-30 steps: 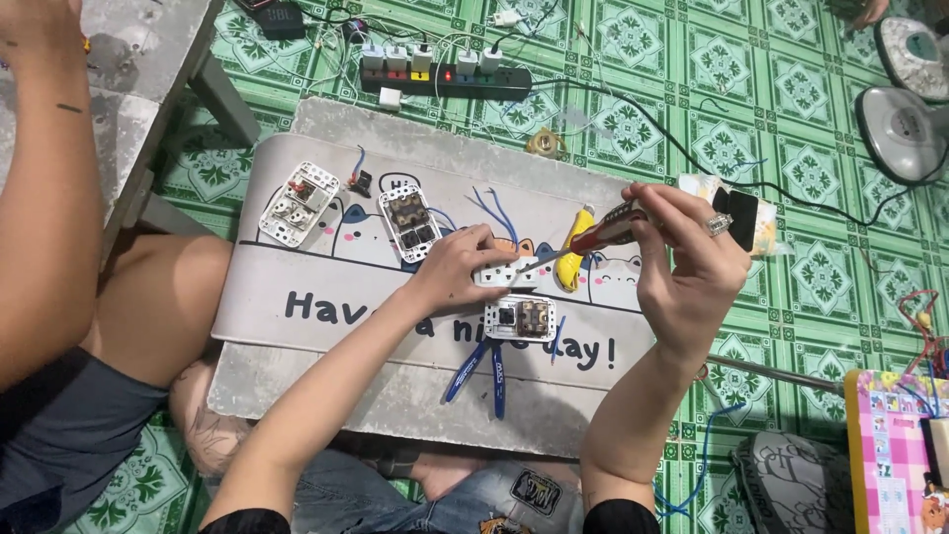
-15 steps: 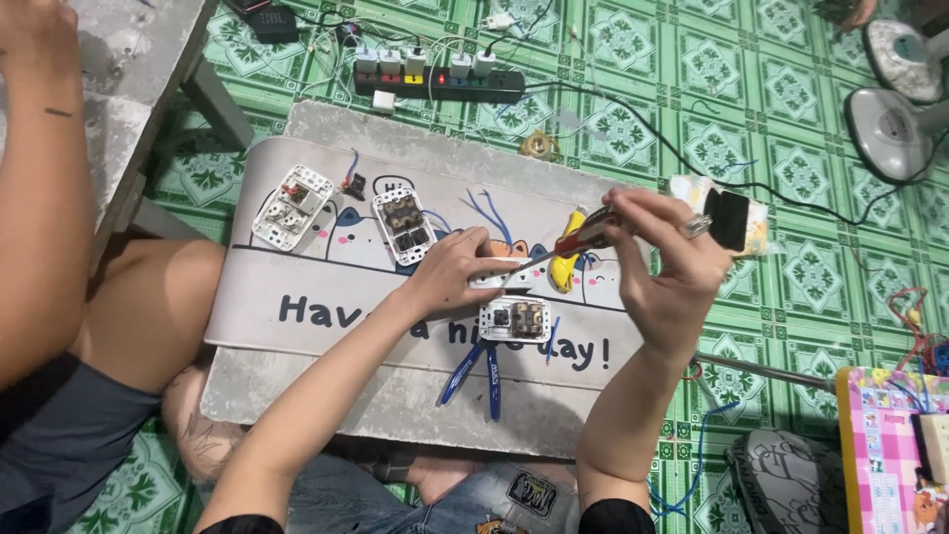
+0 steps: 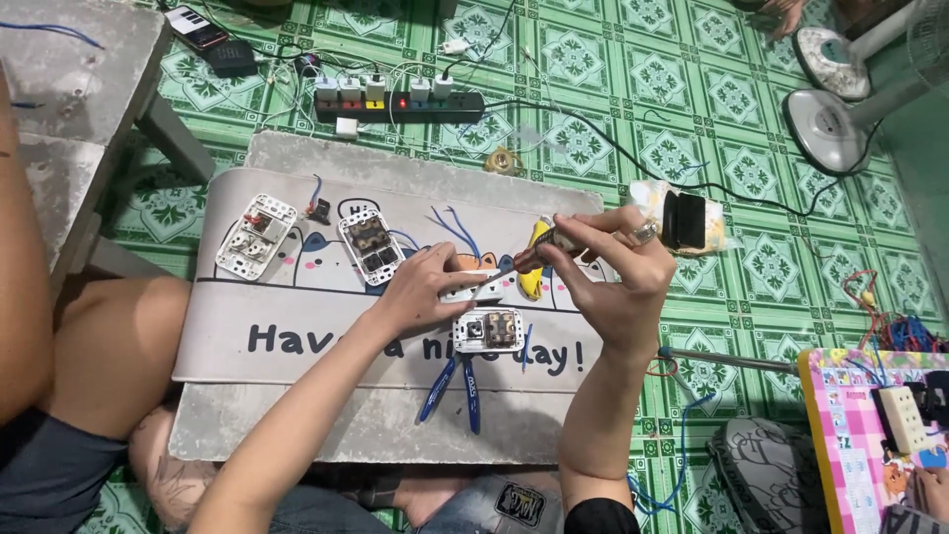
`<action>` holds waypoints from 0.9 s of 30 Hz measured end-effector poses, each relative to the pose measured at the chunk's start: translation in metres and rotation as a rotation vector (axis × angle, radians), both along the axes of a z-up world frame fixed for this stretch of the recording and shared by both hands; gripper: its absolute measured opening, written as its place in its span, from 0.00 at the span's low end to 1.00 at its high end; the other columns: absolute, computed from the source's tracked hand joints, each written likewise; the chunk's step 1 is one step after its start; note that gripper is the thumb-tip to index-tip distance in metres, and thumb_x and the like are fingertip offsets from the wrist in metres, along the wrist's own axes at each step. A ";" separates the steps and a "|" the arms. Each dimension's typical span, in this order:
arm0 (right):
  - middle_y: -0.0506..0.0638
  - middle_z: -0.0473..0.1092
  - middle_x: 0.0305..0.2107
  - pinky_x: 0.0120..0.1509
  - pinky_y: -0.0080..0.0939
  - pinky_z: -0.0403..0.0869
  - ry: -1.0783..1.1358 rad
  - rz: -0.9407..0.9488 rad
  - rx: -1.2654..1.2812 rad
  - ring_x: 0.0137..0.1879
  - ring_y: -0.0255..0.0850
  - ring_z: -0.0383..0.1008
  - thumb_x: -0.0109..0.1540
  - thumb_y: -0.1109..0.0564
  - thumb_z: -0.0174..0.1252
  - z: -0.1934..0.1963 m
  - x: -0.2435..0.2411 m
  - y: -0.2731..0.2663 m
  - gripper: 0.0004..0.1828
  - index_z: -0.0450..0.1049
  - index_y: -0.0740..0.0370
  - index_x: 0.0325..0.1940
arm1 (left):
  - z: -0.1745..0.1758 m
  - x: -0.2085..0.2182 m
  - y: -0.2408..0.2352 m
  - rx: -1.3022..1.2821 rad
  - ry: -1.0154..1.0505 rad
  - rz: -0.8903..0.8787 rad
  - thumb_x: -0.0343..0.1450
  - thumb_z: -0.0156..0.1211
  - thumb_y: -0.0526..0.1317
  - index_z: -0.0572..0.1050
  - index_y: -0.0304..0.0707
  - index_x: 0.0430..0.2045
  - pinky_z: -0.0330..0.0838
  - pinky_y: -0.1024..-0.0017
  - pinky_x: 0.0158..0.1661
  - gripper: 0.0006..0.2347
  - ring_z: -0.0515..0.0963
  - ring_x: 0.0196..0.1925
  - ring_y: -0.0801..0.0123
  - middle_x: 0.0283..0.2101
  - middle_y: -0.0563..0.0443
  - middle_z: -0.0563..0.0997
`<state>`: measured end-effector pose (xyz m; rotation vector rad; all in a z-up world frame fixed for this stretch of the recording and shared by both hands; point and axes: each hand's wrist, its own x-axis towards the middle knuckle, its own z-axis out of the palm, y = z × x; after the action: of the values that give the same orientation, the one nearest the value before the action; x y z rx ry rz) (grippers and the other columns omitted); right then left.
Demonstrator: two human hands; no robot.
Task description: The person assembles electrical socket units by inserting wires into terminals and tightening screws with a screwdriver. They handle multiple socket housings and wires, using pliers to strip or adjust wires as needed.
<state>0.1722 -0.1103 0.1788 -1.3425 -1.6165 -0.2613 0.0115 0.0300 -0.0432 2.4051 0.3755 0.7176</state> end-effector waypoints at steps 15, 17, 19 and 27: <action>0.60 0.77 0.41 0.34 0.39 0.77 -0.061 -0.011 -0.023 0.35 0.47 0.78 0.59 0.64 0.70 0.010 -0.006 0.001 0.15 0.82 0.63 0.51 | 0.005 0.000 0.000 -0.007 -0.015 0.015 0.67 0.63 0.59 0.85 0.62 0.41 0.71 0.68 0.40 0.15 0.75 0.37 0.65 0.33 0.54 0.69; 0.60 0.77 0.38 0.34 0.38 0.76 -0.041 0.026 -0.015 0.36 0.48 0.77 0.60 0.70 0.65 0.014 -0.010 -0.001 0.13 0.83 0.66 0.48 | 0.006 -0.001 0.000 -0.013 -0.014 0.002 0.67 0.64 0.58 0.85 0.60 0.41 0.71 0.68 0.41 0.14 0.75 0.37 0.64 0.33 0.54 0.69; 0.58 0.77 0.37 0.34 0.36 0.76 -0.043 0.009 0.002 0.35 0.45 0.77 0.58 0.67 0.70 0.007 -0.004 0.000 0.12 0.84 0.64 0.46 | 0.007 -0.001 0.000 -0.016 -0.010 0.003 0.67 0.65 0.57 0.85 0.60 0.41 0.71 0.68 0.40 0.14 0.75 0.37 0.64 0.33 0.54 0.69; 0.61 0.76 0.40 0.36 0.40 0.76 -0.053 -0.013 -0.013 0.40 0.49 0.76 0.60 0.69 0.64 0.009 -0.005 -0.001 0.14 0.82 0.65 0.50 | 0.011 -0.002 0.000 -0.010 0.010 0.003 0.67 0.65 0.58 0.85 0.59 0.41 0.72 0.68 0.40 0.15 0.76 0.37 0.64 0.33 0.54 0.70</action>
<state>0.1670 -0.1113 0.1880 -1.3669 -1.6566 -0.2971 0.0091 0.0301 -0.0325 2.3998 0.3862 0.7039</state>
